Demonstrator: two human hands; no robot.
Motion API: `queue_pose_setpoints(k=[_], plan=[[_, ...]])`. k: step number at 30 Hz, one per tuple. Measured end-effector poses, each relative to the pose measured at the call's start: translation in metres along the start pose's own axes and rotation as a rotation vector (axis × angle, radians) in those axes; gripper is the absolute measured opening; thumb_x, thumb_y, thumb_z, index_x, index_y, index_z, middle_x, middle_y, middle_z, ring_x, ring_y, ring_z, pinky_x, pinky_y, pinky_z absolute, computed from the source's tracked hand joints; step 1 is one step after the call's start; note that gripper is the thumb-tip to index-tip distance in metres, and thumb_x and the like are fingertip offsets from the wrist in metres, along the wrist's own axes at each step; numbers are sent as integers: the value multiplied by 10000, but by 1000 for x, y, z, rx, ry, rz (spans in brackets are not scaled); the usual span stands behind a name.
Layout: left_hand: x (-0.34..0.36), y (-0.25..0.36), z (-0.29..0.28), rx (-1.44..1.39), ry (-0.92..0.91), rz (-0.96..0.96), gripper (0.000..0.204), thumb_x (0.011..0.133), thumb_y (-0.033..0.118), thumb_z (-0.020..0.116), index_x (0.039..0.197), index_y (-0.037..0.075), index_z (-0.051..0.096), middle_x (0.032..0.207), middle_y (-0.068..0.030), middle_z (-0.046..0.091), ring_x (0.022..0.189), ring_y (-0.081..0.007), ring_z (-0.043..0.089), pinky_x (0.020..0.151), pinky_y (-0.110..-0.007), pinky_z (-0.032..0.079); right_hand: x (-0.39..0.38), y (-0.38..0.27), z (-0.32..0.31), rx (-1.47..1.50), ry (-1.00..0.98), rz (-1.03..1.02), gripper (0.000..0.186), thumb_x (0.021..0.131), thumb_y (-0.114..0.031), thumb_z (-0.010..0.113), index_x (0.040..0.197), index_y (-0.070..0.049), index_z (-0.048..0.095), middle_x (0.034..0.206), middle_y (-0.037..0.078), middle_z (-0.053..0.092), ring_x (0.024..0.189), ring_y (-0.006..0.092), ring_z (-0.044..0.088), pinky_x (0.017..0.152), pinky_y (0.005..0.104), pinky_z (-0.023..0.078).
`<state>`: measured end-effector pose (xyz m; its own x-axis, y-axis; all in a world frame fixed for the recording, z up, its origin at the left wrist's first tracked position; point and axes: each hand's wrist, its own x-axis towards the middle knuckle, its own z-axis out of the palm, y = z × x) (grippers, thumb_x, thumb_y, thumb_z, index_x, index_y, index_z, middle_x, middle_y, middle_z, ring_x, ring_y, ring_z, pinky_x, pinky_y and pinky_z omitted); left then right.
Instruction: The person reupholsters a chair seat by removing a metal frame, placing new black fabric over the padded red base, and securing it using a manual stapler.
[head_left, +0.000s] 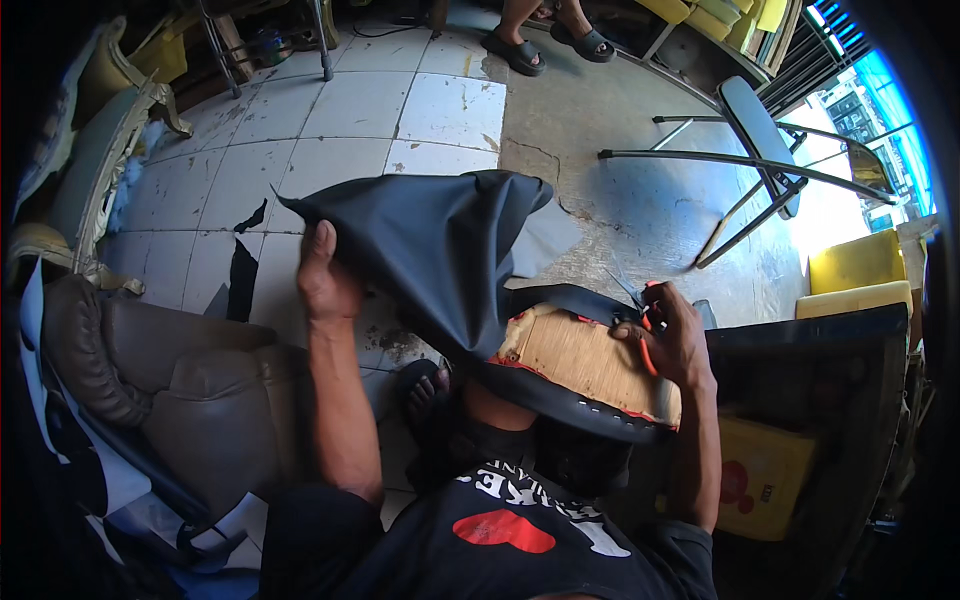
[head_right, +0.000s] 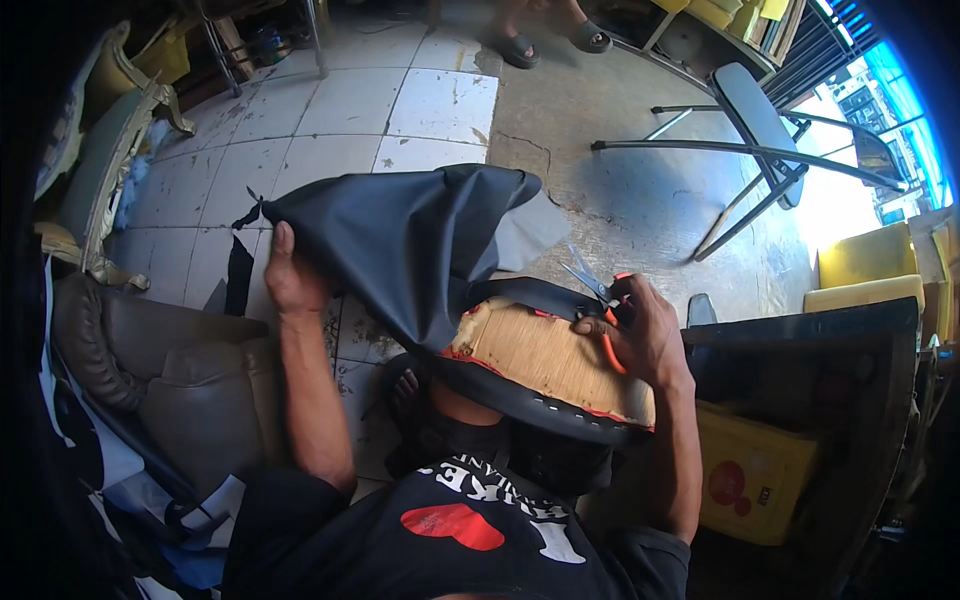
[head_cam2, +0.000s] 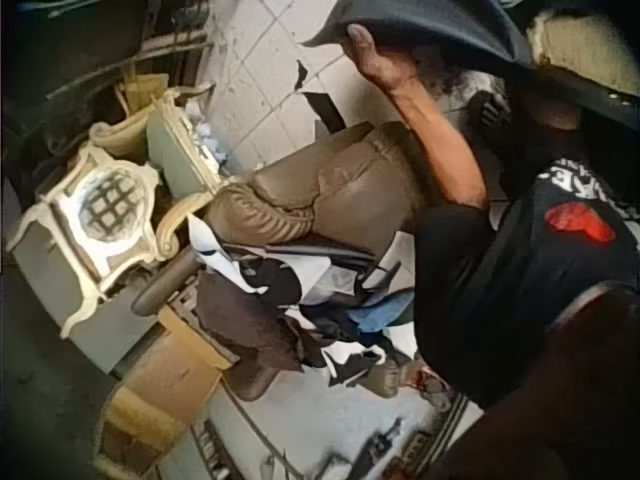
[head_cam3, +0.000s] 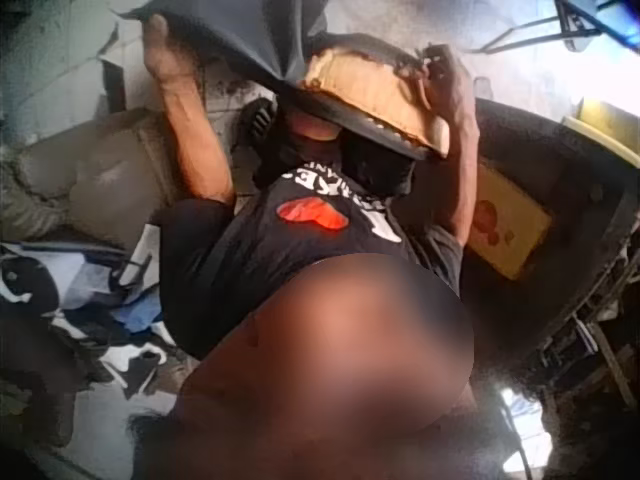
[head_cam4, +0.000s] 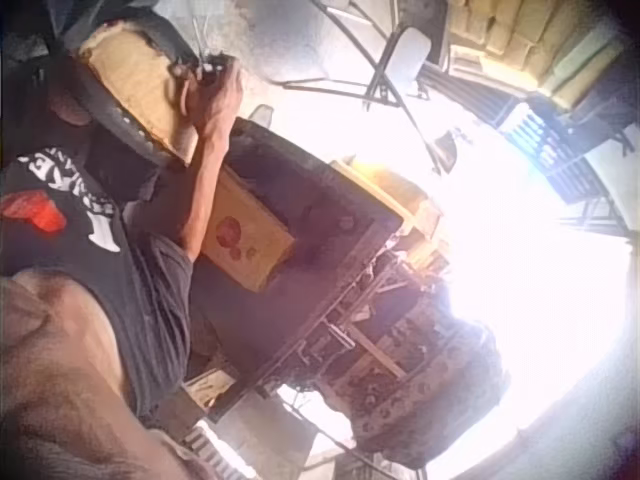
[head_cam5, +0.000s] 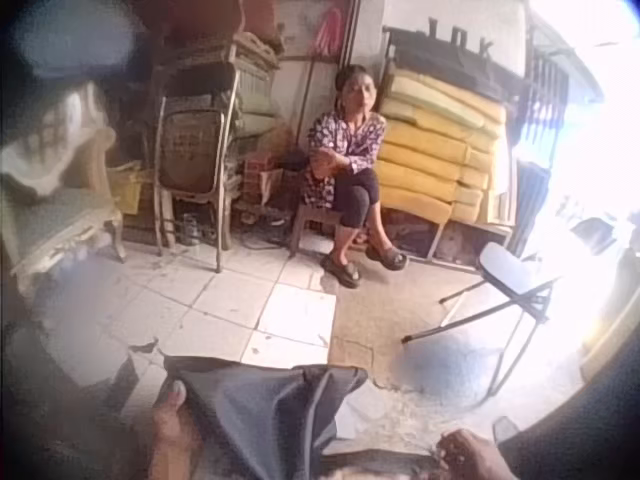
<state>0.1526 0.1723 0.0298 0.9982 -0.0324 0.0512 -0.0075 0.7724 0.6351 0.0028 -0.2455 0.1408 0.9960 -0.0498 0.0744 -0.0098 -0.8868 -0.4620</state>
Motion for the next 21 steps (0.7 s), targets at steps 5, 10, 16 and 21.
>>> queue_pose_setpoints(k=[5,10,16,21], plan=[[8,47,15,54,-148,77,318,1048,128,632,1363,86,642,1319,-82,703,1232,-239,660,1103,-452,504,-19,-58,-24,-162,-56,14,589,750,-354,937,1124,-24,625,973,140,692,936,374,711,755,481,572],[8,35,21,-37,-94,60,272,1053,103,635,1323,119,666,1270,-51,722,1183,-204,679,1077,-414,527,-25,-107,-35,-179,-430,-266,540,805,-426,876,1037,-12,619,962,172,692,937,388,715,753,491,581],[8,42,34,-10,-109,101,239,1062,87,621,1293,112,680,1237,-35,727,1145,-163,681,1044,-366,541,-6,-138,-20,-274,-517,-257,577,825,-491,843,1015,5,617,973,205,697,931,404,715,741,505,576],[7,50,42,10,-158,118,227,1063,76,615,1279,95,682,1211,-29,733,1129,-143,680,1030,-340,541,5,-151,13,-240,-484,-217,558,868,-490,796,1050,3,612,1019,217,698,949,417,715,762,505,565]])
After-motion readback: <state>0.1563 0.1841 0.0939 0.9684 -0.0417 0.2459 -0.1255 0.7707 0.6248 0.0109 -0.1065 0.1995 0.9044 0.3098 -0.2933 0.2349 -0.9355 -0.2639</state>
